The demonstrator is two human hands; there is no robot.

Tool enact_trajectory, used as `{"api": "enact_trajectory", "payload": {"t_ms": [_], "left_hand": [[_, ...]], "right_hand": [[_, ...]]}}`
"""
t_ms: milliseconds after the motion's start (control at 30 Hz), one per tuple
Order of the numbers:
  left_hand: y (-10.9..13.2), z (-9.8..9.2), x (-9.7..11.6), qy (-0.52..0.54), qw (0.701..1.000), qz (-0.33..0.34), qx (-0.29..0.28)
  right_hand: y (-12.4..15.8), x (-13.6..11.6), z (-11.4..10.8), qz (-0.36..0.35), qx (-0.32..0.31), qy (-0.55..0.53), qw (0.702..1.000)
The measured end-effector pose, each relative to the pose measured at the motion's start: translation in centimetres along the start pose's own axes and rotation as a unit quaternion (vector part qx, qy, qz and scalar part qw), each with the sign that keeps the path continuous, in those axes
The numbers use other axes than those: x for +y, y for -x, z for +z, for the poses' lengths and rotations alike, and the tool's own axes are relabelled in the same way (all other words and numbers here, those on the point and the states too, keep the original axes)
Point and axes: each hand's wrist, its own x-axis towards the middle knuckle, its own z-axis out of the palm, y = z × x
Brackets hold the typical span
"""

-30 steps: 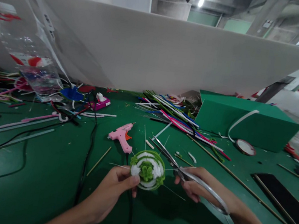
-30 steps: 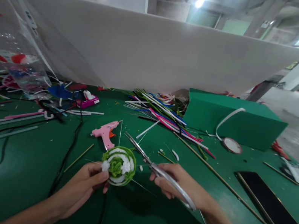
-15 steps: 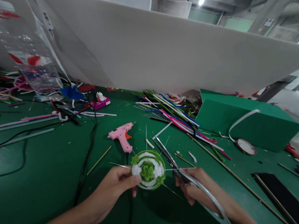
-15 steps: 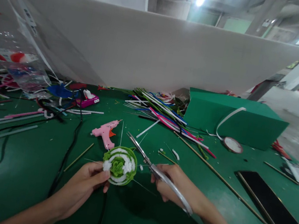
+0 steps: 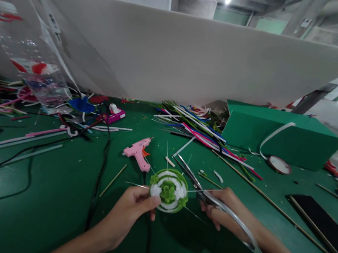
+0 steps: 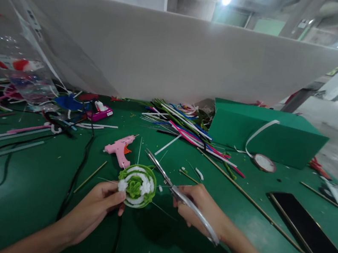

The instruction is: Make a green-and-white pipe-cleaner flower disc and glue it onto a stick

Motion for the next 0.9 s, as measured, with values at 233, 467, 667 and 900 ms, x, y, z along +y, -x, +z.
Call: {"api": "enact_trajectory", "payload": {"t_ms": [233,467,667,900], "left_hand": [[0.1,0.0,-0.1,-0.002,1.000,-0.005,0.012],[0.3,0.2,-0.1,0.008,1.000,-0.009,0.003],[0.6,0.0,-0.1,0.040,0.999,-0.016,-0.007],[1.2,1.0,-0.6,-0.002,0.996,-0.080,-0.042]], "right_hand": [[-1.1,1.4,1.4,-0.035,0.097,0.089,0.991],[-0.6,1.2,0.8,0.024,0.124,-0.077,0.989],[-0.8,1.7,-1.3,-0.026,0.198,-0.227,0.953],[-1.1,0.3,-0.1,-0.119,0.048,-0.423,0.897]]}}
